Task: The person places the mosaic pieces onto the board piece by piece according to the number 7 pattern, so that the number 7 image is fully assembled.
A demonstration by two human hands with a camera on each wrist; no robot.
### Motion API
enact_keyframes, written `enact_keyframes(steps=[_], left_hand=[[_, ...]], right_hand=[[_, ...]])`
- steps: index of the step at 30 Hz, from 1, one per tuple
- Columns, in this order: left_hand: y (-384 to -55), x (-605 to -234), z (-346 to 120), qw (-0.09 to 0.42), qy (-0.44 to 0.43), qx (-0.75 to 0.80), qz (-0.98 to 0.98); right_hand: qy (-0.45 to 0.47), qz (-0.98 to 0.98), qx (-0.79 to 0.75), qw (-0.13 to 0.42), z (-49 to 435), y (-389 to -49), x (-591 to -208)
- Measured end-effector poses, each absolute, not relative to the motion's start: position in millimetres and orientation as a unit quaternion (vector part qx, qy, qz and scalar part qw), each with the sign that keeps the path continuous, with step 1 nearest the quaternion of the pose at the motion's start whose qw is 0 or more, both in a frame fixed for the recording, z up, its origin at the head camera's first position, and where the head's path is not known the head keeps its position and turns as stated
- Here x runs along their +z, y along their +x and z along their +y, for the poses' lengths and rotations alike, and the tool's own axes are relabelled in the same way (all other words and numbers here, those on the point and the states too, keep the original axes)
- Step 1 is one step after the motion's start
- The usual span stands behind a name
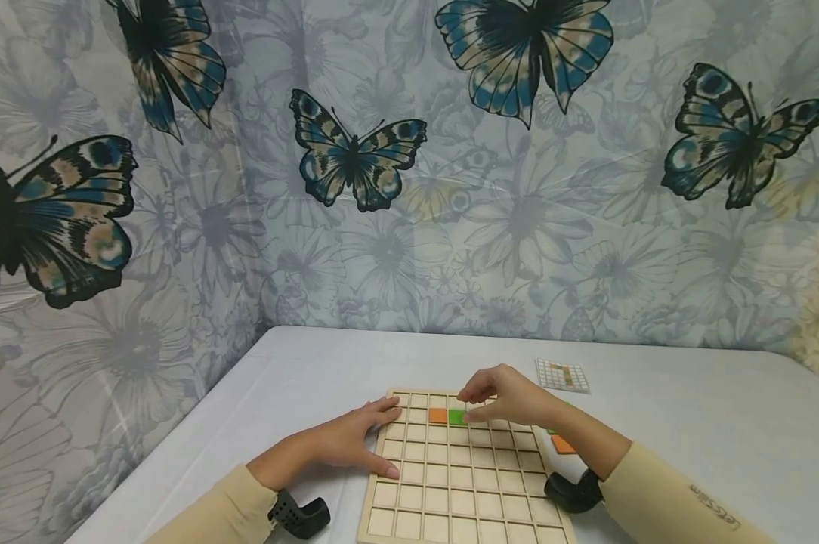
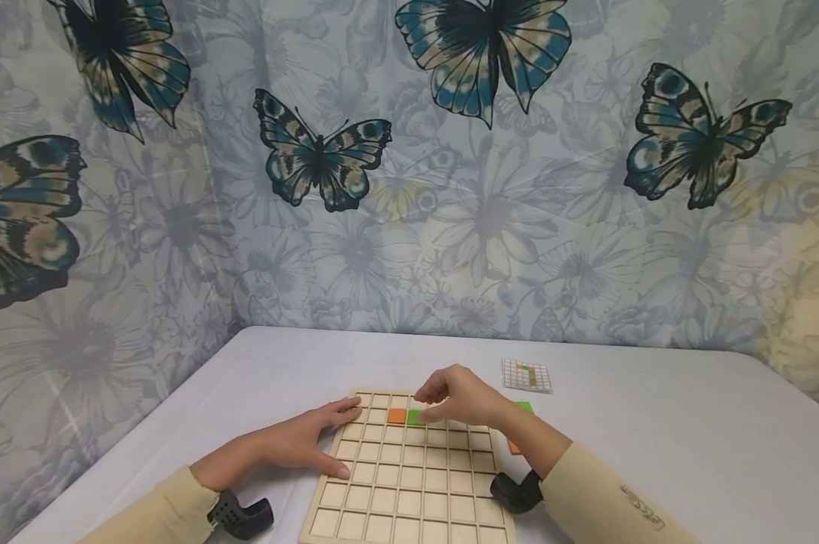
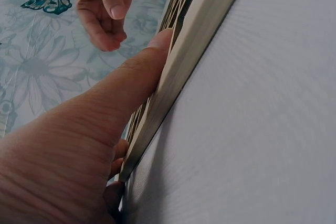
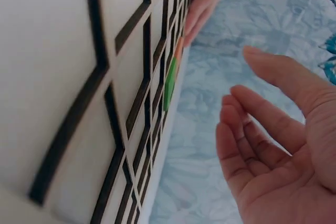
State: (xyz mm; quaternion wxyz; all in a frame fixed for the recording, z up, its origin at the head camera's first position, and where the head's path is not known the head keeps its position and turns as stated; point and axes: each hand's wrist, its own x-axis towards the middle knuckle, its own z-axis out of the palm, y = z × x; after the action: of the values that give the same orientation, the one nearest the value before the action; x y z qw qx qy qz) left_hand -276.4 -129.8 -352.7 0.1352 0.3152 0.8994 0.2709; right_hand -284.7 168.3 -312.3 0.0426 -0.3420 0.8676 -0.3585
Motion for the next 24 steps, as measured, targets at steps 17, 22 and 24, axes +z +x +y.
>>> enact_keyframes(steps=[17, 22, 24], left_hand=[[-276.6, -351.4, -129.4, 0.141, 0.311, 0.276, 0.898], [-276.1, -350.8, -129.4, 0.142, 0.310, 0.275, 0.899], [-275.8, -350.7, -129.3, 0.140, 0.310, 0.275, 0.899]], right_hand=[[-0.310, 0.882, -0.353, 0.040, 202.5, -261.5, -304.4], [-0.310, 0.884, -0.348, 0.034, 215.3, -256.0, -303.8], [-0.307, 0.888, -0.341, 0.029, 221.0, -254.9, -303.7]])
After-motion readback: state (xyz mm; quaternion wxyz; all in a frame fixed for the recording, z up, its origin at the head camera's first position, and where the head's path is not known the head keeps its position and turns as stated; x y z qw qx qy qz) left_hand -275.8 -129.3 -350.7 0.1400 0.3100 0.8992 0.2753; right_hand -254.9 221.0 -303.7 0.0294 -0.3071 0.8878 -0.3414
